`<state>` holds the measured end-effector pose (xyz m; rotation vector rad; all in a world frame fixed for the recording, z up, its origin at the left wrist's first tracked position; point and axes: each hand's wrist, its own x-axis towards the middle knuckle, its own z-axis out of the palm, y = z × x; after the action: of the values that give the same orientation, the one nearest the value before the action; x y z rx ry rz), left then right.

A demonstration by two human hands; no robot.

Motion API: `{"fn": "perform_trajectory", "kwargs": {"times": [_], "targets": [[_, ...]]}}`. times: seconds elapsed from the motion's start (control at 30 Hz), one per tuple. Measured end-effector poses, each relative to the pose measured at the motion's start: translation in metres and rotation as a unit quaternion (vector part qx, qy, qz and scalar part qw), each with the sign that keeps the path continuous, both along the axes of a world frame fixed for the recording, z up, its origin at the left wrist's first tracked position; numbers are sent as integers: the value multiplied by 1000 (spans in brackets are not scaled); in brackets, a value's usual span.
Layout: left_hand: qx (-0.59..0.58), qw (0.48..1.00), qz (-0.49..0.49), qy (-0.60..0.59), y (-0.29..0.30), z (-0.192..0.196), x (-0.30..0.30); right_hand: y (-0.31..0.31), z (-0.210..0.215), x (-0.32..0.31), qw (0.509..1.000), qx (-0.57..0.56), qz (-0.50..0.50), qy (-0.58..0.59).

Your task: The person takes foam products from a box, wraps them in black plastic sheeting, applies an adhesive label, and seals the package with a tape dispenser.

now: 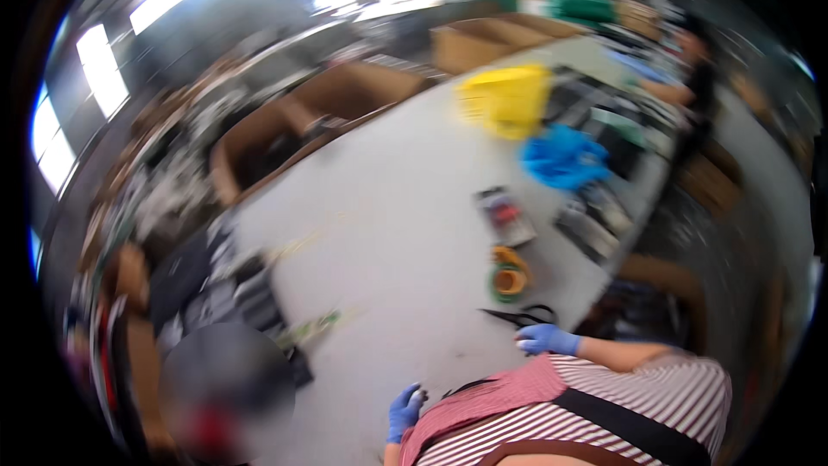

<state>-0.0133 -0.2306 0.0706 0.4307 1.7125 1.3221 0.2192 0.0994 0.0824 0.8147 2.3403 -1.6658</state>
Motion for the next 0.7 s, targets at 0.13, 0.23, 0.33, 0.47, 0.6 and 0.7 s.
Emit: {"fn": "perform_trajectory", "kwargs": {"times": [0.13,0.23,0.33,0.47,0.6,0.7], "targets": [[66,992,72,75,18,0,-20,-32,-18,-11,991,39,118,43],[129,989,8,70,49,40,-14,-49,6,3,994,33,100,-8],[137,983,-74,97,78,36,1,-63,-5,52,999,41,16,-14],[143,924,-273,226,98,49,31,-95,-3,132,993,79,-86,-5],[115,941,-294,125,122,18,70,-120,11,181,956,-60,-279,-71],[80,945,-289,128,126,16,70,-114,-5,186,954,-77,-282,-70]]}}
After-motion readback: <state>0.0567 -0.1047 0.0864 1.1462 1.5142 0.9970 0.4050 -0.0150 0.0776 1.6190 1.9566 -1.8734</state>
